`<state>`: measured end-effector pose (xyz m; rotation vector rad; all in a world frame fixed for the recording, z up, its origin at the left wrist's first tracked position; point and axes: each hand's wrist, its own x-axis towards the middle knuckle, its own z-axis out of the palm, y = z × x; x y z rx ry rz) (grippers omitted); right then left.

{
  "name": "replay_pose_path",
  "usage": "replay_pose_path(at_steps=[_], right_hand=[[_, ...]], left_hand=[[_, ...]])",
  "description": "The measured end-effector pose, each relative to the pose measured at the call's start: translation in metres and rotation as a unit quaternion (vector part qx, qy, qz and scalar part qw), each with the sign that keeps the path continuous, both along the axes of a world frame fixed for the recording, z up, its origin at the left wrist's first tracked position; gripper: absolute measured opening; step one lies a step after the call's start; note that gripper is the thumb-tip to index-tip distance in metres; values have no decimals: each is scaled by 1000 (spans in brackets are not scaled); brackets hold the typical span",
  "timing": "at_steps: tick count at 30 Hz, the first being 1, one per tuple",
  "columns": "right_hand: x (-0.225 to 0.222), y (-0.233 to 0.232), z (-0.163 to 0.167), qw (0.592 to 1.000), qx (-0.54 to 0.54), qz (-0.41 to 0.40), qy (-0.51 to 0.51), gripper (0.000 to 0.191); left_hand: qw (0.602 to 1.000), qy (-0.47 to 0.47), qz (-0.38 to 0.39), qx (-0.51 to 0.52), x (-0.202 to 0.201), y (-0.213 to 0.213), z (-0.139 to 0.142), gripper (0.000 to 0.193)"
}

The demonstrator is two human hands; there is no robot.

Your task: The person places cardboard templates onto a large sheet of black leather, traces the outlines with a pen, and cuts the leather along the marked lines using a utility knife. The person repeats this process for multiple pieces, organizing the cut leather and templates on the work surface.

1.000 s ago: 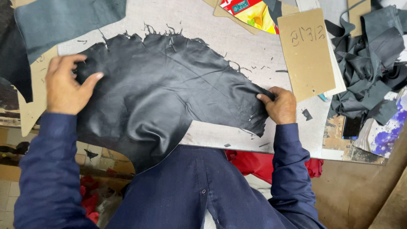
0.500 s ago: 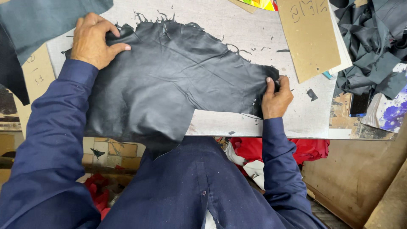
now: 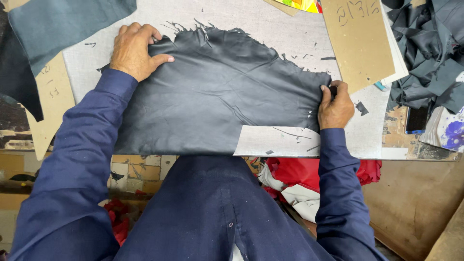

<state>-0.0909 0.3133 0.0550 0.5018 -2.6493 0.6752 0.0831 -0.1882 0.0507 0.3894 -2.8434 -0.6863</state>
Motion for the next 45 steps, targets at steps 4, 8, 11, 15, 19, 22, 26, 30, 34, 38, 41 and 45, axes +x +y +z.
replay_pose_path(at_steps=[4, 8, 11, 15, 19, 22, 26, 30, 34, 38, 41, 45], right_hand=[[19, -10, 10, 991, 115, -11, 69, 48], [51, -50, 7, 965, 217, 96, -115, 106], [73, -107, 4, 966, 202, 103, -124, 121], [135, -224, -5, 944, 153, 265, -123, 124], [187, -310, -10, 874, 153, 453, -91, 116], [192, -310, -6, 844, 159, 506, -83, 110], [130, -252, 12, 866, 127, 459, -156, 107], [53, -165, 25, 941, 175, 275, -95, 108], [6, -126, 26, 957, 250, 141, -36, 104], [-49, -146, 27, 970, 204, 134, -20, 107], [-109, -193, 33, 979, 127, 161, 4, 105], [-194, -263, 55, 970, 127, 206, -33, 98]], left_hand=[[1000, -11, 3, 20, -4, -2, 0, 37], [999, -17, -23, 31, -7, -3, 7, 21], [999, -16, -34, 24, -9, -3, 19, 17], [998, -14, -40, -49, -10, 9, 38, 15], [994, 84, -53, -52, -16, 36, 55, 24], [992, 102, -71, 8, -18, 65, 65, 23], [976, 134, -130, 113, -14, 100, 73, 31], [968, 42, -227, 104, 0, 135, 60, 57], [922, -89, -375, -49, -18, 142, 40, 91], [941, -81, -305, -125, -85, 112, 34, 97], [960, -57, -237, -138, -132, 96, 34, 101], [979, -47, -145, -137, -171, 91, 30, 104]])
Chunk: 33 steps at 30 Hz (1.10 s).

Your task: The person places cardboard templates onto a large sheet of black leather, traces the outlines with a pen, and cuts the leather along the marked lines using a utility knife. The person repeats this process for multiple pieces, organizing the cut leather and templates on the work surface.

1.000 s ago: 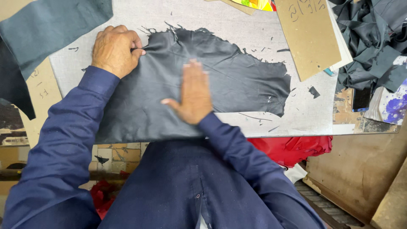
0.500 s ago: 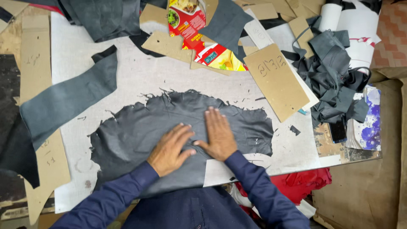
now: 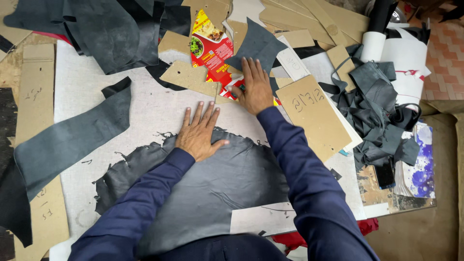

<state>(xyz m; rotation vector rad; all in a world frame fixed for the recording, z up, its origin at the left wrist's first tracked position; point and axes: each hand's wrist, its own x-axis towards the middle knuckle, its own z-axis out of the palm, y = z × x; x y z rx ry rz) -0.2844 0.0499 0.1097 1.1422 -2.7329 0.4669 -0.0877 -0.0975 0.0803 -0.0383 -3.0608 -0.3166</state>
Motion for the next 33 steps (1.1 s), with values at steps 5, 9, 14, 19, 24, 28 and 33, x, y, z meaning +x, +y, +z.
replay_pose_path(at_steps=[5, 9, 14, 19, 24, 28, 33], right_hand=[[-44, -70, 27, 977, 171, -9, -130, 111], [-43, -88, 38, 935, 337, -42, -100, 162], [-25, -81, 45, 906, 411, 20, -98, 167], [-1, -45, 17, 947, 316, 12, -50, 152], [3, -21, -5, 964, 260, 41, 45, 91], [5, -13, -7, 951, 255, 113, 131, 74], [21, 0, -8, 916, 209, 203, 277, 43]], left_hand=[[990, 36, 117, 73, -19, -7, -14, 99], [979, 69, 157, 110, -23, -10, -21, 92], [959, 129, 160, 195, -18, -17, -23, 79], [931, 191, 166, 262, -14, -22, -29, 68], [858, 244, 168, 418, -10, -28, -21, 59], [830, 269, 143, 467, 16, -30, -2, 38], [820, 249, 135, 497, 79, 1, 9, 41]])
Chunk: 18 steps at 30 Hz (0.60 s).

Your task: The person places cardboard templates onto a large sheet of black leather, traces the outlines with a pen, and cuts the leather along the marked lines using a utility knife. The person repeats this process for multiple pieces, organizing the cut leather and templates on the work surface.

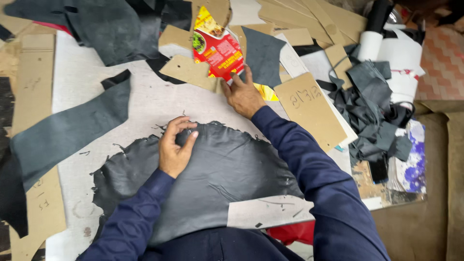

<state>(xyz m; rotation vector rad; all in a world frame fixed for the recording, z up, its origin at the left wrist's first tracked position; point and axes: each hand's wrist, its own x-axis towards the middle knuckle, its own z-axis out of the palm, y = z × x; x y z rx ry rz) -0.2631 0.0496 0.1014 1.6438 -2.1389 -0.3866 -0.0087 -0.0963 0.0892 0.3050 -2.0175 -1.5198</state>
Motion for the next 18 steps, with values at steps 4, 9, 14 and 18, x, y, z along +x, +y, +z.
replay_pose_path(at_steps=[4, 9, 14, 18], right_hand=[[7, 4, 3, 989, -143, 34, 17, 37], [14, 9, 16, 959, -274, 51, -47, 35], [21, 15, 25, 953, -294, 62, -48, 40], [28, 12, 43, 933, -331, 35, -138, 27]], left_hand=[[984, 7, -48, 172, 29, 12, -5, 41], [960, 10, -41, 275, 56, 6, -16, 36], [956, -1, -26, 292, 68, 3, -20, 34], [950, -12, -30, 312, 68, 6, -16, 36]])
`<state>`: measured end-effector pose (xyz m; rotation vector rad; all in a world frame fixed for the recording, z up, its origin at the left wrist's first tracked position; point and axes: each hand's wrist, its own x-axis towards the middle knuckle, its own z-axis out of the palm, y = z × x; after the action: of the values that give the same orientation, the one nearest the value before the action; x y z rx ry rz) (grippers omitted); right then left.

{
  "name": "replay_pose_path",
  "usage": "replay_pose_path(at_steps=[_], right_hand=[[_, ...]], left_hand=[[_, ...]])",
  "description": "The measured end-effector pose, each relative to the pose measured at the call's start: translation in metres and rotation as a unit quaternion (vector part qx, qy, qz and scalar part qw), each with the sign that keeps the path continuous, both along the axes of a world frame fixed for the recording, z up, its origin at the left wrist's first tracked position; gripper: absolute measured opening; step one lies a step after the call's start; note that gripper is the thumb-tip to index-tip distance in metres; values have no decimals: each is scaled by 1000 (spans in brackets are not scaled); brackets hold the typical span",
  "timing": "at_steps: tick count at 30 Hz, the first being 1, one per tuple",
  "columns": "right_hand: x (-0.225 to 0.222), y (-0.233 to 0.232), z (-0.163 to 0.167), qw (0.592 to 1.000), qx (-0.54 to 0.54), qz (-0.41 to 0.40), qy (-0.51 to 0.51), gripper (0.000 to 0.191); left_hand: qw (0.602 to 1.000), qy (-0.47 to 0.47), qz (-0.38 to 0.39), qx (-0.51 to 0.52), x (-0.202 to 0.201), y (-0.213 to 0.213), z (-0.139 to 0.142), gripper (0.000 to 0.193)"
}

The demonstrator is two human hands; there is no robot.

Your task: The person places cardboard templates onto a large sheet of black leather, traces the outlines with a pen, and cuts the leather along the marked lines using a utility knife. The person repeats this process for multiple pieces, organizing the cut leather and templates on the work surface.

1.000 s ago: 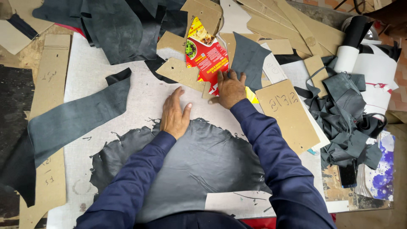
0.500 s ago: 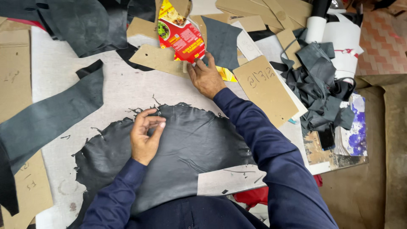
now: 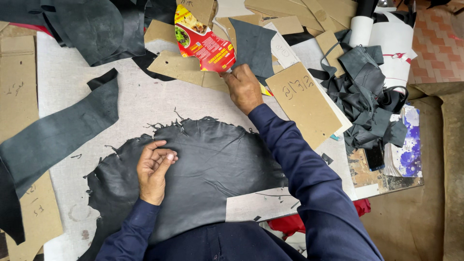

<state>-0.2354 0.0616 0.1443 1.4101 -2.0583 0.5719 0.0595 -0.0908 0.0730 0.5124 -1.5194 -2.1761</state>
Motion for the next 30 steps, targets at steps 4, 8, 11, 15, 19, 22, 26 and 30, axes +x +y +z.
replay_pose_path(at_steps=[4, 8, 11, 15, 19, 22, 26, 30], right_hand=[[50, 16, 33, 993, -109, 39, 7, 28], [129, 55, 62, 978, -71, 193, -36, 35], [162, 66, 65, 959, -63, 185, -205, 23], [169, 61, 44, 915, -28, 53, -399, 22], [146, 71, 9, 889, 13, -18, -457, 37], [88, 112, -10, 905, 39, -188, -379, 54], [-7, 181, -20, 905, 110, -340, -229, 113], [-54, 214, -30, 831, 252, -406, -286, 148]], left_hand=[[999, 31, 21, 8, 3, -12, 13, 69], [987, 156, 43, -13, 27, -55, 27, 101], [985, 116, -126, -12, 63, -91, 30, 102], [981, -133, -129, -63, 106, -81, 10, 65], [980, -168, 22, 108, 111, -49, -4, 69], [961, -259, 93, 24, 112, -31, 3, 71], [898, -241, 196, -311, 113, -28, 22, 81], [722, -228, 282, -589, 100, -53, 42, 76]])
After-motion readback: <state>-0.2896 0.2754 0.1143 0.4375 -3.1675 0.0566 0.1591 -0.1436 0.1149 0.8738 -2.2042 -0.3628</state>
